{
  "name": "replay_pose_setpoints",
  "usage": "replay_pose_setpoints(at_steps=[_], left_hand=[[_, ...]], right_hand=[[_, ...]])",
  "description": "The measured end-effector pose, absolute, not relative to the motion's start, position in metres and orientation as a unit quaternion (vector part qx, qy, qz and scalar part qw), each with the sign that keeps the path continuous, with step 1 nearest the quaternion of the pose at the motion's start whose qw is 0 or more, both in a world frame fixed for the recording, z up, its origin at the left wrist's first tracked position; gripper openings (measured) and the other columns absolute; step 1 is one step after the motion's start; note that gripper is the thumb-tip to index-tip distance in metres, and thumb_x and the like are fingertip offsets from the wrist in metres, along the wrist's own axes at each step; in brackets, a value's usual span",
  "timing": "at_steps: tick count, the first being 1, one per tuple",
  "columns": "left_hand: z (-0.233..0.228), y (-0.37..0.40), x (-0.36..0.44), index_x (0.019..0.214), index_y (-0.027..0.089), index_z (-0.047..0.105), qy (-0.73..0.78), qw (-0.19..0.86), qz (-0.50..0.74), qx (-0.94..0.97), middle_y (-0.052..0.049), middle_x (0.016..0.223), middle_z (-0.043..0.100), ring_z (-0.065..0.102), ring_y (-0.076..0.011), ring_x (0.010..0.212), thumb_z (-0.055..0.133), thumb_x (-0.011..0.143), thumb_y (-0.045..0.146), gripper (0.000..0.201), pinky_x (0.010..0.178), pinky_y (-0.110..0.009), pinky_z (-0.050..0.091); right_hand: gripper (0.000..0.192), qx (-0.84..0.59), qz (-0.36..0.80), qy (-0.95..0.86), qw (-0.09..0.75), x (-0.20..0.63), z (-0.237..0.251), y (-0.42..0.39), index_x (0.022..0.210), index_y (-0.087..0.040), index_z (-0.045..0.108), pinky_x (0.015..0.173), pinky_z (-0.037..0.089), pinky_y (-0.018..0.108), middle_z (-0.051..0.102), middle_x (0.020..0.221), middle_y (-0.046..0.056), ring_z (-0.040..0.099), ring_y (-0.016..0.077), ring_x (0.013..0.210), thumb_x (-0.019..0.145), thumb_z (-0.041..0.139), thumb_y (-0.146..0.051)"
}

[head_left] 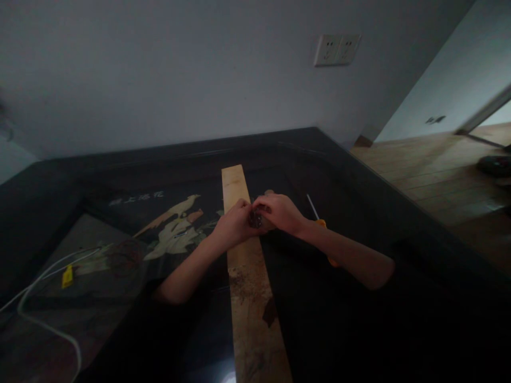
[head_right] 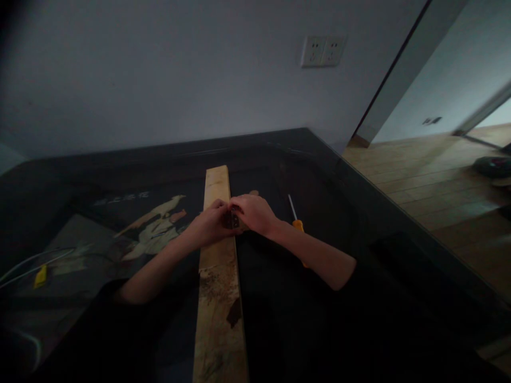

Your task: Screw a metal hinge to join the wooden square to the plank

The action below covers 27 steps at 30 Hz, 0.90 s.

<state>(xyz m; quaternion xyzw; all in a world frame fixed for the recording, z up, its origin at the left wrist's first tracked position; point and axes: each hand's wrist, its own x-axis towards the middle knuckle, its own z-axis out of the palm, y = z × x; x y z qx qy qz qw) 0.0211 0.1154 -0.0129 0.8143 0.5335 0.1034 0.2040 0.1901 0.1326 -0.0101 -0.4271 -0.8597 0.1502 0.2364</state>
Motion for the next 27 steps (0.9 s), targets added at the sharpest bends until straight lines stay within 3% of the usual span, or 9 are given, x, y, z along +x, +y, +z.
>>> replay_pose_setpoints(at_steps=[27], left_hand=[[-0.0128, 0.1143, 0.0220, 0.109, 0.017, 0.059, 0.530, 0.194, 0.105, 0.819, -0.009, 0.108, 0.055, 0.063, -0.0250, 0.091, 0.067, 0.073, 0.055, 0.053, 0.073, -0.035, 0.051]], right_hand=[[0.015, -0.413, 0.169, -0.858, 0.254, 0.1894, -0.0135, 0.1322, 0.086, -0.017, 0.063, 0.075, 0.039, 0.029, 0.064, 0.086, 0.005, 0.055, 0.0180, 0.084, 0.081, 0.056, -0.005]])
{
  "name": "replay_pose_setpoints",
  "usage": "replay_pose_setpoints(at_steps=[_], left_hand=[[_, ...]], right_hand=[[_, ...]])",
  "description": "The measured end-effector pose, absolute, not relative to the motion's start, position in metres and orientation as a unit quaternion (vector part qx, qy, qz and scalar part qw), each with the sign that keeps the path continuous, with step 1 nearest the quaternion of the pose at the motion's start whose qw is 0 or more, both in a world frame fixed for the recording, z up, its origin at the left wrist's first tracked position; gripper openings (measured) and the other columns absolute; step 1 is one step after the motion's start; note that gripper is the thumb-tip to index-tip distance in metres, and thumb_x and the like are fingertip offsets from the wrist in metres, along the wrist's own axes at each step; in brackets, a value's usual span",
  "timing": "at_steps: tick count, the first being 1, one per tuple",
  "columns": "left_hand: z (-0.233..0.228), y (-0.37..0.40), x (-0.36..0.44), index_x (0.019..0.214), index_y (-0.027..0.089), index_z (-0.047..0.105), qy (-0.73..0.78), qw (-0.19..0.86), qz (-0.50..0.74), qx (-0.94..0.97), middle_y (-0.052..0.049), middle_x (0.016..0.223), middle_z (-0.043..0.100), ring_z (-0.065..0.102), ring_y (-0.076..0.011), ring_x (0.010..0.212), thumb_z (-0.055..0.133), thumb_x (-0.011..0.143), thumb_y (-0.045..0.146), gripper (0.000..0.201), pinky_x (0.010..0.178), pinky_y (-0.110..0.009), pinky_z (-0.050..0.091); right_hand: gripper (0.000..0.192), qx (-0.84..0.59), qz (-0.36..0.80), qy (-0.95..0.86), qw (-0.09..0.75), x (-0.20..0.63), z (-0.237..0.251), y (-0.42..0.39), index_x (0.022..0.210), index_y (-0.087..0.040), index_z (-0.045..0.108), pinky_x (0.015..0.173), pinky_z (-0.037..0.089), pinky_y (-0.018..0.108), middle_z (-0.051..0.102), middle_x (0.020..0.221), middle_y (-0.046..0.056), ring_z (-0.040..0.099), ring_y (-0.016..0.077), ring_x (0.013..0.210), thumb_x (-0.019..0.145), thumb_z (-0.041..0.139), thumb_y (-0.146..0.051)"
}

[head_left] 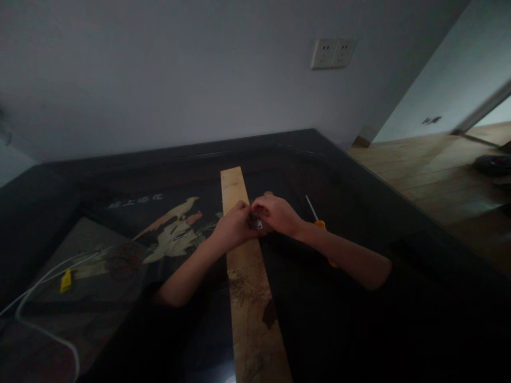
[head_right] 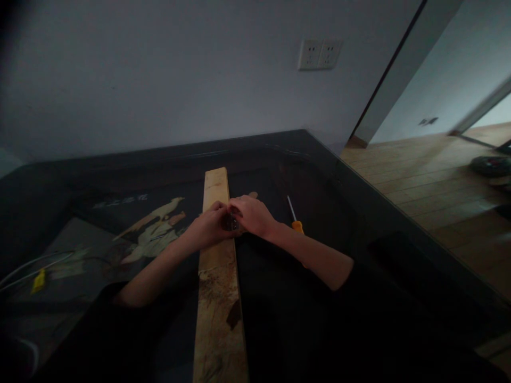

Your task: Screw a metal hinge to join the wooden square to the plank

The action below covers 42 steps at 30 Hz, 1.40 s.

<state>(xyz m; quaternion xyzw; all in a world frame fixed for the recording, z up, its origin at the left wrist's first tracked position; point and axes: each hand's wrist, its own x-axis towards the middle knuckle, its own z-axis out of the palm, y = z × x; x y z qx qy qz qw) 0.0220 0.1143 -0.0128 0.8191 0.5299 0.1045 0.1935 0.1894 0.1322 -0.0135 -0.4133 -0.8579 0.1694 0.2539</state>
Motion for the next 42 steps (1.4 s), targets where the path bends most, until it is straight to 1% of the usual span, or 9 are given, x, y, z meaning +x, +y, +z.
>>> replay_pose_setpoints(at_steps=[6, 10, 12, 19, 27, 32, 36, 38, 42], left_hand=[[-0.012, 0.114, 0.022, 0.117, 0.019, 0.058, 0.531, 0.189, 0.100, 0.820, -0.009, 0.115, 0.054, 0.062, -0.0246, 0.094, 0.069, 0.072, 0.048, 0.054, 0.077, -0.035, 0.051], [-0.013, 0.114, 0.021, 0.117, 0.019, 0.058, 0.525, 0.188, 0.105, 0.823, -0.009, 0.116, 0.053, 0.061, -0.0252, 0.099, 0.071, 0.071, 0.047, 0.056, 0.083, -0.036, 0.051], [-0.013, 0.115, 0.021, 0.116, 0.018, 0.059, 0.521, 0.190, 0.107, 0.826, -0.009, 0.115, 0.054, 0.060, -0.0251, 0.098, 0.071, 0.071, 0.048, 0.055, 0.083, -0.037, 0.051], [-0.018, 0.118, 0.019, 0.114, 0.020, 0.059, 0.522, 0.191, 0.109, 0.824, -0.008, 0.114, 0.054, 0.060, -0.0246, 0.098, 0.070, 0.070, 0.050, 0.054, 0.082, -0.036, 0.051], [-0.015, 0.117, 0.020, 0.111, 0.017, 0.060, 0.524, 0.187, 0.103, 0.825, -0.009, 0.113, 0.054, 0.060, -0.0253, 0.096, 0.069, 0.071, 0.051, 0.053, 0.082, -0.037, 0.051], [-0.018, 0.117, 0.019, 0.113, 0.018, 0.059, 0.525, 0.179, 0.108, 0.825, -0.009, 0.115, 0.054, 0.061, -0.0246, 0.096, 0.070, 0.071, 0.050, 0.054, 0.082, -0.036, 0.051], [-0.019, 0.117, 0.019, 0.112, 0.020, 0.059, 0.527, 0.186, 0.112, 0.821, -0.008, 0.114, 0.054, 0.061, -0.0245, 0.095, 0.070, 0.070, 0.052, 0.054, 0.082, -0.036, 0.051], [-0.018, 0.117, 0.019, 0.113, 0.020, 0.059, 0.527, 0.188, 0.112, 0.821, -0.008, 0.115, 0.054, 0.061, -0.0249, 0.096, 0.069, 0.071, 0.052, 0.055, 0.082, -0.036, 0.051], [-0.015, 0.116, 0.020, 0.115, 0.019, 0.058, 0.519, 0.185, 0.108, 0.828, -0.009, 0.115, 0.054, 0.060, -0.0251, 0.098, 0.068, 0.072, 0.051, 0.054, 0.084, -0.036, 0.051]], right_hand=[[0.012, -0.393, 0.170, -0.855, 0.294, 0.206, -0.002, 0.127, 0.093, -0.017, 0.062, 0.083, 0.043, 0.032, 0.066, 0.095, 0.007, 0.060, 0.0191, 0.092, 0.083, 0.058, -0.011], [0.014, -0.413, 0.165, -0.842, 0.306, 0.253, 0.014, 0.111, 0.097, -0.017, 0.064, 0.076, 0.049, 0.030, 0.067, 0.098, 0.007, 0.063, 0.0176, 0.086, 0.086, 0.055, -0.017], [0.019, -0.435, 0.143, -0.855, 0.245, 0.286, 0.017, 0.101, 0.101, -0.018, 0.066, 0.077, 0.051, 0.032, 0.068, 0.097, 0.007, 0.064, 0.0179, 0.085, 0.087, 0.053, -0.017], [0.065, -0.363, 0.007, -0.932, 0.027, 0.360, -0.007, 0.054, 0.127, -0.028, 0.060, 0.097, 0.050, 0.041, 0.059, 0.135, 0.005, 0.051, 0.0235, 0.127, 0.072, 0.052, 0.004], [0.038, -0.252, -0.093, -0.963, -0.019, 0.349, -0.024, 0.058, 0.110, -0.022, 0.067, 0.089, 0.054, 0.036, 0.070, 0.117, 0.009, 0.059, 0.0227, 0.120, 0.082, 0.054, 0.000], [0.034, -0.342, -0.021, -0.930, 0.131, 0.338, 0.034, 0.073, 0.118, -0.024, 0.060, 0.091, 0.054, 0.037, 0.067, 0.120, 0.009, 0.063, 0.0227, 0.112, 0.085, 0.057, -0.017], [0.031, -0.365, -0.012, -0.824, 0.433, 0.294, 0.087, 0.088, 0.110, -0.027, 0.054, 0.085, 0.055, 0.038, 0.067, 0.101, 0.005, 0.067, 0.0214, 0.094, 0.082, 0.067, -0.029], [0.023, -0.318, 0.057, -0.769, 0.551, 0.268, 0.096, 0.098, 0.110, -0.027, 0.049, 0.081, 0.055, 0.034, 0.066, 0.096, 0.004, 0.067, 0.0164, 0.088, 0.090, 0.060, -0.030], [0.027, -0.315, 0.109, -0.725, 0.603, 0.236, 0.083, 0.117, 0.116, -0.028, 0.042, 0.064, 0.054, 0.026, 0.066, 0.096, 0.002, 0.067, 0.0125, 0.080, 0.095, 0.047, -0.043]])
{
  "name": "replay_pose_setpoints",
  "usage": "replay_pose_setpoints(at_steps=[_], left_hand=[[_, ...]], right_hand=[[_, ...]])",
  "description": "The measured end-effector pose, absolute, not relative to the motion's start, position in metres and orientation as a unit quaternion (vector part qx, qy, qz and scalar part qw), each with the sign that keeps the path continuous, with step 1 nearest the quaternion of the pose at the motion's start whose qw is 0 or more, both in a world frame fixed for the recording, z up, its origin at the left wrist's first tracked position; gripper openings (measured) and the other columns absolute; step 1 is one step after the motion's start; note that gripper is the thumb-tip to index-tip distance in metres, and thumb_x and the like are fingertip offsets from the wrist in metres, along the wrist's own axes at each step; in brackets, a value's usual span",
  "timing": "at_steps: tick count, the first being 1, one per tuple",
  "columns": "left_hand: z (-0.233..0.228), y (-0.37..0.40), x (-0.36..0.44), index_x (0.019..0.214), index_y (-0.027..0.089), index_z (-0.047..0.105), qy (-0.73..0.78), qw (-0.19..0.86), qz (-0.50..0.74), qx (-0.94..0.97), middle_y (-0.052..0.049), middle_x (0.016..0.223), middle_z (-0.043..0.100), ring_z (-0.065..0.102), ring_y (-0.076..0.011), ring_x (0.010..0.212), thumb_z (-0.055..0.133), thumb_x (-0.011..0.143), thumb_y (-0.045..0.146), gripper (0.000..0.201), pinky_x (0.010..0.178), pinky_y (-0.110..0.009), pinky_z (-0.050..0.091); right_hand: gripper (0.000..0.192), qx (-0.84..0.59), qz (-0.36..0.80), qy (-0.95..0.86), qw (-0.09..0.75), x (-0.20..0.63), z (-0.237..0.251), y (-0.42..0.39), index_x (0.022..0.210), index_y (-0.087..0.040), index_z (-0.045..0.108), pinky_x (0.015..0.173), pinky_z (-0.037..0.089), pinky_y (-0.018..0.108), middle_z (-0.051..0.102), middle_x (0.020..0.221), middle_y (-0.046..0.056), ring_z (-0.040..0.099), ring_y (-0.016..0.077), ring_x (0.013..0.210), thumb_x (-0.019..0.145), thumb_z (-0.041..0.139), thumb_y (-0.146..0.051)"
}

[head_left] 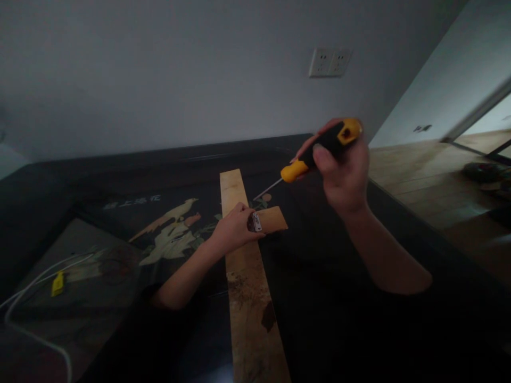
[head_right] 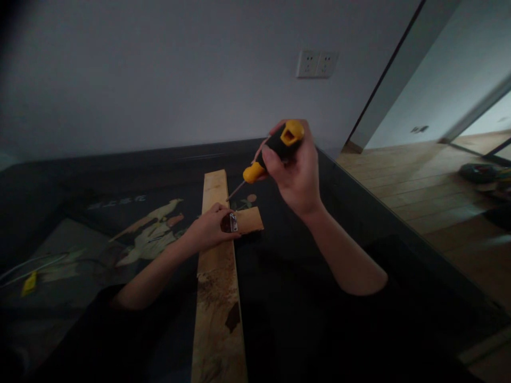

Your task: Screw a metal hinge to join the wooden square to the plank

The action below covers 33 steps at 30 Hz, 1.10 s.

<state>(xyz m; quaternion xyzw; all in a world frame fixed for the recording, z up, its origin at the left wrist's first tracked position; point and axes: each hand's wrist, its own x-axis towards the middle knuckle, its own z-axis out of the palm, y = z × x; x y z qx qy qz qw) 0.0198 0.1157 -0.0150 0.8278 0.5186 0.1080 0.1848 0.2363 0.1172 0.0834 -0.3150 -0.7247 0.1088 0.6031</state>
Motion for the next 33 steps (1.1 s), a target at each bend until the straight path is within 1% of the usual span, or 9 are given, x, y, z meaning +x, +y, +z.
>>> replay_pose_setpoints(at_steps=[2, 5, 8, 12, 18, 21, 26, 29, 33], left_hand=[[-0.014, 0.115, 0.020, 0.113, 0.019, 0.058, 0.516, 0.184, 0.103, 0.830, -0.009, 0.114, 0.053, 0.060, -0.0252, 0.096, 0.068, 0.073, 0.052, 0.053, 0.082, -0.036, 0.051], [-0.013, 0.114, 0.020, 0.113, 0.019, 0.058, 0.516, 0.178, 0.095, 0.832, -0.009, 0.115, 0.053, 0.060, -0.0261, 0.096, 0.067, 0.073, 0.053, 0.052, 0.079, -0.037, 0.052], [-0.011, 0.113, 0.021, 0.114, 0.018, 0.057, 0.515, 0.173, 0.093, 0.835, -0.009, 0.117, 0.052, 0.060, -0.0269, 0.099, 0.066, 0.075, 0.052, 0.053, 0.081, -0.038, 0.051], [-0.008, 0.112, 0.021, 0.114, 0.017, 0.057, 0.515, 0.172, 0.081, 0.836, -0.010, 0.118, 0.052, 0.060, -0.0275, 0.101, 0.065, 0.077, 0.050, 0.051, 0.084, -0.038, 0.051], [-0.006, 0.110, 0.021, 0.116, 0.017, 0.055, 0.507, 0.165, 0.074, 0.842, -0.010, 0.121, 0.051, 0.059, -0.0271, 0.105, 0.064, 0.078, 0.049, 0.050, 0.087, -0.038, 0.050], [-0.006, 0.110, 0.022, 0.118, 0.017, 0.054, 0.509, 0.160, 0.069, 0.843, -0.010, 0.122, 0.050, 0.059, -0.0270, 0.104, 0.063, 0.079, 0.050, 0.051, 0.086, -0.038, 0.051], [-0.005, 0.109, 0.023, 0.120, 0.016, 0.053, 0.509, 0.152, 0.060, 0.845, -0.011, 0.122, 0.050, 0.058, -0.0277, 0.107, 0.062, 0.080, 0.048, 0.052, 0.084, -0.038, 0.051], [-0.004, 0.108, 0.024, 0.124, 0.016, 0.051, 0.510, 0.151, 0.058, 0.845, -0.011, 0.123, 0.049, 0.057, -0.0280, 0.108, 0.062, 0.081, 0.048, 0.055, 0.085, -0.038, 0.051], [-0.003, 0.108, 0.024, 0.123, 0.015, 0.052, 0.508, 0.154, 0.054, 0.846, -0.012, 0.123, 0.049, 0.057, -0.0283, 0.109, 0.062, 0.082, 0.048, 0.054, 0.086, -0.039, 0.051]], right_hand=[[0.030, -0.328, 0.106, -0.725, 0.597, 0.231, 0.072, 0.121, 0.120, -0.029, 0.040, 0.059, 0.053, 0.025, 0.066, 0.100, 0.003, 0.067, 0.0131, 0.081, 0.096, 0.045, -0.046], [0.032, -0.338, 0.108, -0.730, 0.584, 0.229, 0.062, 0.121, 0.124, -0.032, 0.040, 0.058, 0.053, 0.024, 0.066, 0.103, 0.003, 0.068, 0.0141, 0.082, 0.096, 0.046, -0.046], [0.034, -0.343, 0.116, -0.734, 0.575, 0.227, 0.060, 0.120, 0.125, -0.032, 0.041, 0.061, 0.055, 0.027, 0.066, 0.103, 0.003, 0.068, 0.0154, 0.085, 0.095, 0.048, -0.046], [0.033, -0.355, 0.120, -0.744, 0.554, 0.223, 0.059, 0.120, 0.124, -0.030, 0.042, 0.066, 0.056, 0.029, 0.066, 0.105, 0.005, 0.067, 0.0164, 0.089, 0.095, 0.048, -0.042], [0.034, -0.387, 0.121, -0.747, 0.527, 0.222, 0.057, 0.119, 0.123, -0.028, 0.041, 0.067, 0.059, 0.032, 0.065, 0.105, 0.006, 0.068, 0.0194, 0.090, 0.093, 0.048, -0.042], [0.032, -0.397, 0.122, -0.751, 0.514, 0.221, 0.057, 0.117, 0.121, -0.028, 0.042, 0.067, 0.060, 0.033, 0.065, 0.105, 0.007, 0.067, 0.0201, 0.091, 0.093, 0.048, -0.041], [0.030, -0.390, 0.126, -0.755, 0.512, 0.219, 0.057, 0.115, 0.119, -0.027, 0.041, 0.068, 0.060, 0.034, 0.064, 0.103, 0.006, 0.066, 0.0204, 0.091, 0.092, 0.048, -0.038], [0.030, -0.402, 0.129, -0.755, 0.502, 0.219, 0.058, 0.114, 0.121, -0.027, 0.041, 0.070, 0.060, 0.035, 0.063, 0.103, 0.006, 0.066, 0.0207, 0.093, 0.093, 0.047, -0.037], [0.033, -0.414, 0.127, -0.759, 0.486, 0.220, 0.060, 0.113, 0.124, -0.028, 0.039, 0.069, 0.059, 0.034, 0.063, 0.105, 0.007, 0.065, 0.0208, 0.093, 0.093, 0.046, -0.037]])
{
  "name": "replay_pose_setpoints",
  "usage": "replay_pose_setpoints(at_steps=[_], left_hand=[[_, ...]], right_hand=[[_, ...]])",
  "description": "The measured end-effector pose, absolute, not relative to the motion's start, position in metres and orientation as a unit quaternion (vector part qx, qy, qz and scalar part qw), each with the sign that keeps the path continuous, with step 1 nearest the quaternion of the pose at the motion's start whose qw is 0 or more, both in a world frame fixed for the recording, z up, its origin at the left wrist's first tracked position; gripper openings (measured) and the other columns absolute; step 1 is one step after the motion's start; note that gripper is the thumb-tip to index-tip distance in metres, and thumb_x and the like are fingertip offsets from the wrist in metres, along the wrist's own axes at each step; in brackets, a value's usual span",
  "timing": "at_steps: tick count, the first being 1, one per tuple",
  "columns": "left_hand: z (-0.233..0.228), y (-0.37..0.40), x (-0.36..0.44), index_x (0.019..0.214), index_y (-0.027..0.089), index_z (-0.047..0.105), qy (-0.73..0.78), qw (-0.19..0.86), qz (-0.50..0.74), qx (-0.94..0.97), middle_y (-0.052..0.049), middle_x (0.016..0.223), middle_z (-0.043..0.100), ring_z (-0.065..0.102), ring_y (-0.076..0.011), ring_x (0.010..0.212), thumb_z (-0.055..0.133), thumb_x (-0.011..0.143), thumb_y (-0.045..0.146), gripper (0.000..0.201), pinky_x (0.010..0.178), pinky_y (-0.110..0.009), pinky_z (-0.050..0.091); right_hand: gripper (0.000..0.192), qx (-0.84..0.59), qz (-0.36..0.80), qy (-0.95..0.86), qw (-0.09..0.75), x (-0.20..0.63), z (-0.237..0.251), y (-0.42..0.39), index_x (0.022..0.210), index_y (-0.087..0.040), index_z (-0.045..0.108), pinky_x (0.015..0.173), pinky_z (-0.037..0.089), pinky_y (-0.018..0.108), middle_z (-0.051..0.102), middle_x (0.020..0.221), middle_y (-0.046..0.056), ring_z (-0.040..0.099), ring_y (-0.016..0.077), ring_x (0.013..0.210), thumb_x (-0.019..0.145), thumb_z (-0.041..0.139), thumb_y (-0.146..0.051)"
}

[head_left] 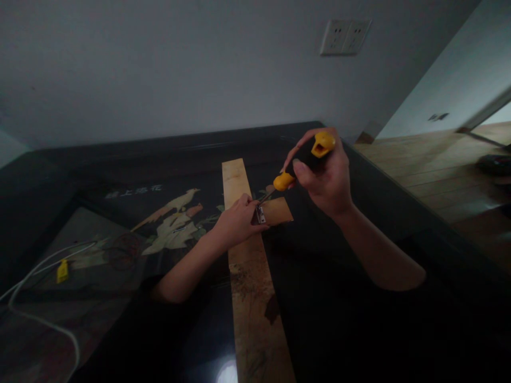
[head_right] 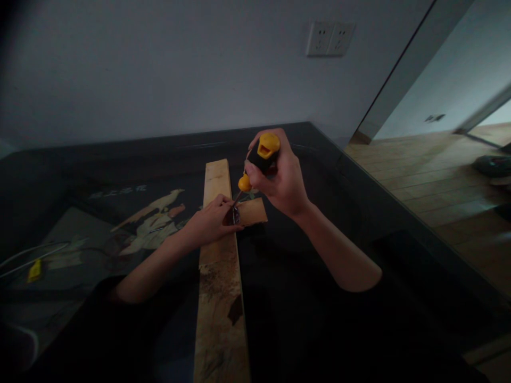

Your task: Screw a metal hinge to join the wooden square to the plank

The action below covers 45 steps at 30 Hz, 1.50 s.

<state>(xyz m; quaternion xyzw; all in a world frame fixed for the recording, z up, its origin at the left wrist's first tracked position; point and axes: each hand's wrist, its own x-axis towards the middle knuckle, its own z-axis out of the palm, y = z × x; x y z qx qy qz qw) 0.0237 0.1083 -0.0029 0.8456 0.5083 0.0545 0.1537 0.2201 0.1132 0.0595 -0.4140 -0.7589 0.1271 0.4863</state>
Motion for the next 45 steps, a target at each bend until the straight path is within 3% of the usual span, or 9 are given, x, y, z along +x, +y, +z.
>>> replay_pose_setpoints(at_steps=[5, 12, 21, 29, 36, 40, 45], left_hand=[[-0.005, 0.109, 0.023, 0.122, 0.016, 0.053, 0.507, 0.150, 0.058, 0.847, -0.012, 0.123, 0.050, 0.057, -0.0282, 0.109, 0.062, 0.081, 0.049, 0.053, 0.085, -0.039, 0.051], [-0.007, 0.110, 0.022, 0.117, 0.017, 0.054, 0.508, 0.150, 0.063, 0.846, -0.010, 0.120, 0.050, 0.058, -0.0271, 0.104, 0.062, 0.080, 0.051, 0.050, 0.080, -0.038, 0.052], [-0.010, 0.112, 0.021, 0.109, 0.017, 0.056, 0.509, 0.141, 0.076, 0.846, -0.009, 0.114, 0.050, 0.058, -0.0271, 0.102, 0.065, 0.077, 0.052, 0.048, 0.080, -0.038, 0.051], [-0.009, 0.112, 0.021, 0.109, 0.018, 0.058, 0.516, 0.145, 0.081, 0.841, -0.007, 0.113, 0.051, 0.060, -0.0254, 0.097, 0.066, 0.075, 0.053, 0.049, 0.078, -0.036, 0.052], [-0.011, 0.113, 0.020, 0.106, 0.017, 0.058, 0.507, 0.135, 0.085, 0.847, -0.008, 0.110, 0.052, 0.060, -0.0258, 0.094, 0.065, 0.074, 0.054, 0.049, 0.078, -0.037, 0.052], [-0.011, 0.114, 0.020, 0.106, 0.016, 0.058, 0.506, 0.132, 0.084, 0.848, -0.010, 0.114, 0.052, 0.060, -0.0262, 0.096, 0.064, 0.075, 0.054, 0.049, 0.080, -0.038, 0.052], [-0.010, 0.112, 0.021, 0.109, 0.014, 0.058, 0.506, 0.134, 0.082, 0.848, -0.010, 0.115, 0.052, 0.061, -0.0274, 0.098, 0.065, 0.076, 0.054, 0.052, 0.081, -0.038, 0.052]], right_hand=[[0.035, -0.413, 0.126, -0.768, 0.472, 0.222, 0.060, 0.113, 0.126, -0.027, 0.037, 0.068, 0.058, 0.032, 0.062, 0.107, 0.007, 0.065, 0.0201, 0.092, 0.094, 0.045, -0.038], [0.030, -0.349, 0.173, -0.788, 0.477, 0.222, 0.068, 0.118, 0.115, -0.025, 0.042, 0.069, 0.057, 0.029, 0.061, 0.100, 0.003, 0.063, 0.0168, 0.087, 0.088, 0.052, -0.034], [0.032, -0.233, 0.234, -0.875, 0.355, 0.209, 0.109, 0.138, 0.110, -0.021, 0.043, 0.071, 0.052, 0.029, 0.061, 0.096, 0.003, 0.060, 0.0168, 0.086, 0.084, 0.060, -0.029], [0.034, -0.260, 0.177, -0.905, 0.286, 0.204, 0.134, 0.141, 0.110, -0.021, 0.046, 0.071, 0.045, 0.025, 0.061, 0.101, 0.002, 0.058, 0.0161, 0.091, 0.081, 0.063, -0.026], [0.033, -0.356, 0.068, -0.912, 0.192, 0.185, 0.160, 0.130, 0.103, -0.022, 0.052, 0.074, 0.041, 0.027, 0.062, 0.104, 0.003, 0.056, 0.0217, 0.100, 0.080, 0.066, -0.041], [0.027, -0.348, 0.053, -0.919, 0.175, 0.174, 0.163, 0.127, 0.098, -0.020, 0.057, 0.069, 0.041, 0.026, 0.065, 0.097, 0.004, 0.059, 0.0204, 0.094, 0.083, 0.064, -0.040], [0.014, -0.368, 0.131, -0.906, 0.162, 0.171, 0.170, 0.126, 0.088, -0.015, 0.063, 0.059, 0.046, 0.022, 0.068, 0.086, 0.004, 0.064, 0.0141, 0.072, 0.081, 0.069, -0.026]])
